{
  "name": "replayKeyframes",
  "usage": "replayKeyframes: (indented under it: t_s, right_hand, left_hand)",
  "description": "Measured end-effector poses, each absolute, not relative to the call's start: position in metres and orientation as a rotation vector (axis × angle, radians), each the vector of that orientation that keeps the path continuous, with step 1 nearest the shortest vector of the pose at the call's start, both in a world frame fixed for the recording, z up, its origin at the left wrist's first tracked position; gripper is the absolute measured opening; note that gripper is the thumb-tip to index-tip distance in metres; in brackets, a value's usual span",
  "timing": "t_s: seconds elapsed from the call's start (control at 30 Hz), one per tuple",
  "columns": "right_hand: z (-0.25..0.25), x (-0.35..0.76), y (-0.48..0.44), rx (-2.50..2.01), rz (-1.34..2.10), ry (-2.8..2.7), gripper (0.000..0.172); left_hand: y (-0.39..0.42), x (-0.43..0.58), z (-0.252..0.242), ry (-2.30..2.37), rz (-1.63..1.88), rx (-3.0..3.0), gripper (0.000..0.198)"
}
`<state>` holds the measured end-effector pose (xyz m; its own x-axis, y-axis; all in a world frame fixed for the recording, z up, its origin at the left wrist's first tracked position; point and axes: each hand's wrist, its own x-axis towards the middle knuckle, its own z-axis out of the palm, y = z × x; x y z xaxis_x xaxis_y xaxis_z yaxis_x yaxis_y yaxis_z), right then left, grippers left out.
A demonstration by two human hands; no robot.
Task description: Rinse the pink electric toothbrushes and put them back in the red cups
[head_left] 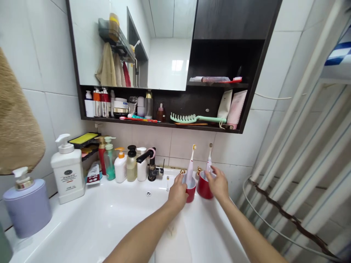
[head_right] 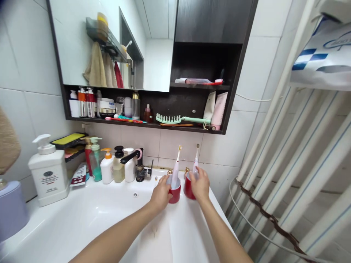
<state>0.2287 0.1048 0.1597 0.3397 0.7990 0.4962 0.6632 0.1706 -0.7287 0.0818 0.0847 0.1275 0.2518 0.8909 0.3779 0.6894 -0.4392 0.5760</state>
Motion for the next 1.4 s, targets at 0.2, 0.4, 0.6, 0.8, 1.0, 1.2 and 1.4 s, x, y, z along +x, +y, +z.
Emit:
replayKeyframes:
  t_s: [0.2, 0.4, 0.6, 0.8, 1.0, 1.2, 1.4]
  right_hand:
    - [0.115, 0.162, 0.050, -1.416, 0.508, -1.543, 0.040]
    - [0.096, 0.137, 0.022, -1.379, 0.634, -1.585, 0.020]
    - [0.132, 0.133, 0.007, -1.304, 0.551, -1.579, 0.022]
    - [0.171, 0.128, -0.027, -1.200, 0.562, -1.594, 0.032]
    - [0.155, 0.099, -0.060, -1.148, 0.837, -1.600, 0.034]
    - [0.141, 0.083, -0.082, -1.113, 1.110, -1.575, 0.026]
    - [0.139, 0.080, -0.089, -1.169, 1.045, -1.591, 0.041]
  left_hand:
    - [0.014, 0.055, 0.106, 1.478, 0.866, 2.103, 0.032]
    - [-0.021, 0.044, 0.093, 1.535, 0.855, 2.002, 0.045]
    - [-0.031, 0.041, 0.074, 1.506, 0.896, 2.021, 0.044]
    - [-0.028, 0.020, 0.120, 1.223, 1.443, 1.415, 0.029]
    - [-0.025, 0.006, 0.177, 0.720, 1.488, 1.004, 0.024]
    - [-0.037, -0.004, 0.169, 0.656, 1.483, 0.852, 0.019]
    - [-0.039, -0.010, 0.177, 0.619, 1.585, 0.736, 0.014]
